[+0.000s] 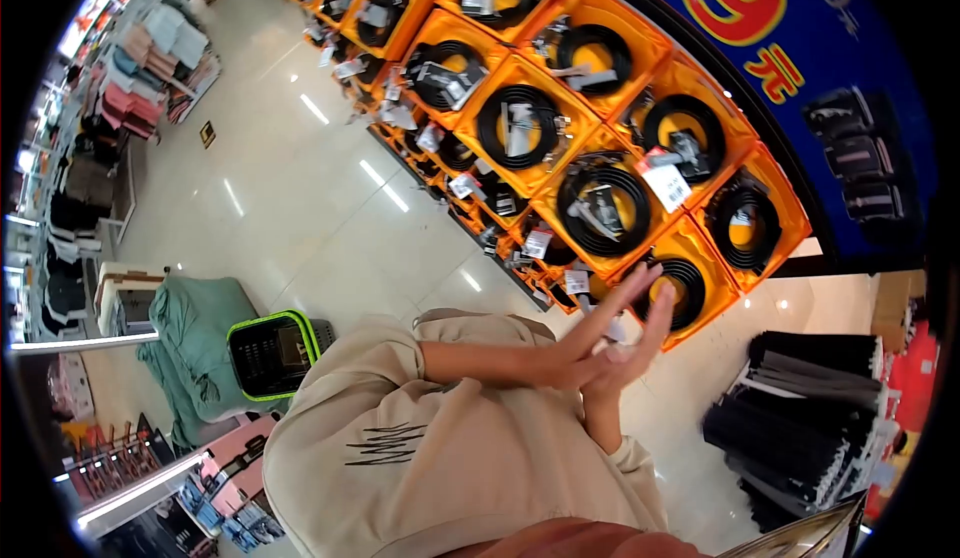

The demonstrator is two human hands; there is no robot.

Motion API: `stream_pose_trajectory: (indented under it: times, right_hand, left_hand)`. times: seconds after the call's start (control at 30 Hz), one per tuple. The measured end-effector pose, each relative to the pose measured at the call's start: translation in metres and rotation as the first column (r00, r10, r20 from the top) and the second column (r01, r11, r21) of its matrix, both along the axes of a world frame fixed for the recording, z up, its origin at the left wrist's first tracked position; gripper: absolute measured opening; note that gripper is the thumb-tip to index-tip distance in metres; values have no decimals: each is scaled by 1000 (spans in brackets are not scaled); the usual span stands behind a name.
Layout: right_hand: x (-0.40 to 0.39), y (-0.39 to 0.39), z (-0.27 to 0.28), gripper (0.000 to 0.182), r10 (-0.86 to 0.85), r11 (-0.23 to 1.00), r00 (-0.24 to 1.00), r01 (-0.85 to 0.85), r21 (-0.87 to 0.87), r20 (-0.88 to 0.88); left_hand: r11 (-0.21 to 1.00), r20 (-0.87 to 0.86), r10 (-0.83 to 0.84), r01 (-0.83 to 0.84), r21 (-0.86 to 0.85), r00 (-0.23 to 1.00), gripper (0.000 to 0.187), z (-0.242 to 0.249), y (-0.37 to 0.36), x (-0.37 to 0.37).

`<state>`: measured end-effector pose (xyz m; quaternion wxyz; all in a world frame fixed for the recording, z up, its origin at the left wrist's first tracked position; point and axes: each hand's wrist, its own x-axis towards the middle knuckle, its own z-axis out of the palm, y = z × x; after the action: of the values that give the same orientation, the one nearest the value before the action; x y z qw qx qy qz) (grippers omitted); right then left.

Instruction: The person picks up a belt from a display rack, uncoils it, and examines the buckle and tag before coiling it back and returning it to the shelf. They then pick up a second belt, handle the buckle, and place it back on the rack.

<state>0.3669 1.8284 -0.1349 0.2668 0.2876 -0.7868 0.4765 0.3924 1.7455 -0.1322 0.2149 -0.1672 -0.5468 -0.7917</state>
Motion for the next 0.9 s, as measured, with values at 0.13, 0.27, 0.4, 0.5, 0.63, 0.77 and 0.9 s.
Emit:
stream_pose_trajectory:
  times: [0.13,0.27,0.4,0.5,0.63,0.77,0.9]
  right_hand:
    - [32,-53,-11,52,177,983,979,-171,-70,97]
    - [65,-90,-22,46,285,957,949,-290,22,132]
    - [104,-133,-41,42,376,904,907,-404,141,189]
    - [134,-166,-57,39,423,858,880,-466,219,216]
    - [170,-211,-77,35,482,790,841,-538,294,245]
    - [203,-252,-79,33,538,719,799,-602,347,271]
    - [227,-295,-47,34,610,640,740,-671,375,283]
  left_hand:
    - [630,158,-649,410,659,744,66,-23,-32,22]
    - [631,381,-581,102,769,719,50,-62,-63,70]
    - [427,336,-617,-55,902,712,44,-71,-105,121]
    - [374,326,-604,-103,922,727,35,-66,-142,155]
    - [330,329,-554,-161,930,765,31,-53,-196,198]
    - [283,316,-497,-193,940,808,29,-48,-236,237]
    - [260,316,-456,-215,941,832,30,-55,-270,262]
